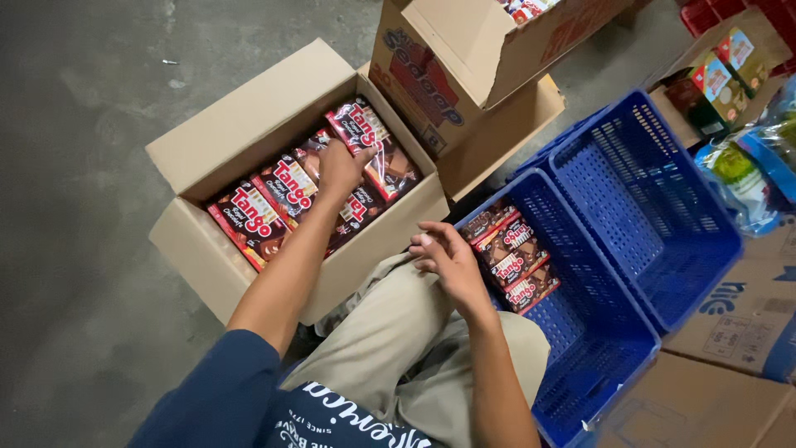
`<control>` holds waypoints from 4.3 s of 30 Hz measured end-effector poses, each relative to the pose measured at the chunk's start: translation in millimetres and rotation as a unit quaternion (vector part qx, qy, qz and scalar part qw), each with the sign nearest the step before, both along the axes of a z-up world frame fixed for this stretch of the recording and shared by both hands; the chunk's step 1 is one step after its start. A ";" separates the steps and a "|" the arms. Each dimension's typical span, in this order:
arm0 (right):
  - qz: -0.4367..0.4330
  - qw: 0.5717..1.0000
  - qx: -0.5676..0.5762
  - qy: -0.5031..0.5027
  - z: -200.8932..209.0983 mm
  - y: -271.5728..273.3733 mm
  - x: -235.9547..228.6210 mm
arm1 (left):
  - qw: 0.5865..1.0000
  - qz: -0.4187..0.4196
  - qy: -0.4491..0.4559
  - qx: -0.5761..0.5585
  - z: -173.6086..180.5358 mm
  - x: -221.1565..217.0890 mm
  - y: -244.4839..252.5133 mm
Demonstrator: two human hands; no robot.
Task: The person sits on the floor and transfers Tango chocolate bars from a cardboard box into a blue plastic basket. They pick up bars one or two at a time and place them into the basket repeatedly.
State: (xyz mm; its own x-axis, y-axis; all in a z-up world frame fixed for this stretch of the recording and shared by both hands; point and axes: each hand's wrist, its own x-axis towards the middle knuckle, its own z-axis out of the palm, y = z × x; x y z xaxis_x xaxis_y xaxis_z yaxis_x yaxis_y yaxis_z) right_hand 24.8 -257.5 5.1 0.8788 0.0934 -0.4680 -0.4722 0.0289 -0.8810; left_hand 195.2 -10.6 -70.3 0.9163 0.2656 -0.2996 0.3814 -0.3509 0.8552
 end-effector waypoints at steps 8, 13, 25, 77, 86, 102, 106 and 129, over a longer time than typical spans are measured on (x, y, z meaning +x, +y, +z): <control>0.063 0.996 -0.055 -0.011 21.9 3.3 7.0 | 0.984 -0.112 0.093 0.104 6.5 26.7 7.6; 0.097 0.991 -0.091 -0.019 18.2 0.5 3.8 | 0.972 -0.146 0.135 0.121 6.4 21.2 22.0; 0.104 0.988 -0.107 -0.049 20.5 -3.2 1.6 | 0.931 -0.217 -0.065 0.285 65.7 -36.7 -1.1; -0.479 0.784 -0.299 0.259 -334.1 -295.2 20.7 | 0.775 -0.372 -0.299 0.414 28.7 -60.0 -98.3; -0.497 0.865 -0.006 0.067 -250.5 -272.5 -15.3 | 0.796 -0.389 -0.294 0.358 63.8 -65.2 -104.2; -0.170 0.980 0.082 -0.066 2.6 -106.3 -4.9 | 0.906 -0.253 -0.338 0.001 54.5 -131.9 -37.4; -0.098 0.989 0.081 -0.079 21.7 -46.9 -0.6 | 0.941 -0.223 -0.226 -0.119 79.3 -155.2 -20.3; -0.028 0.999 -0.021 -0.026 6.7 1.4 8.4 | 0.996 0.066 0.056 0.004 35.8 -113.3 87.8</control>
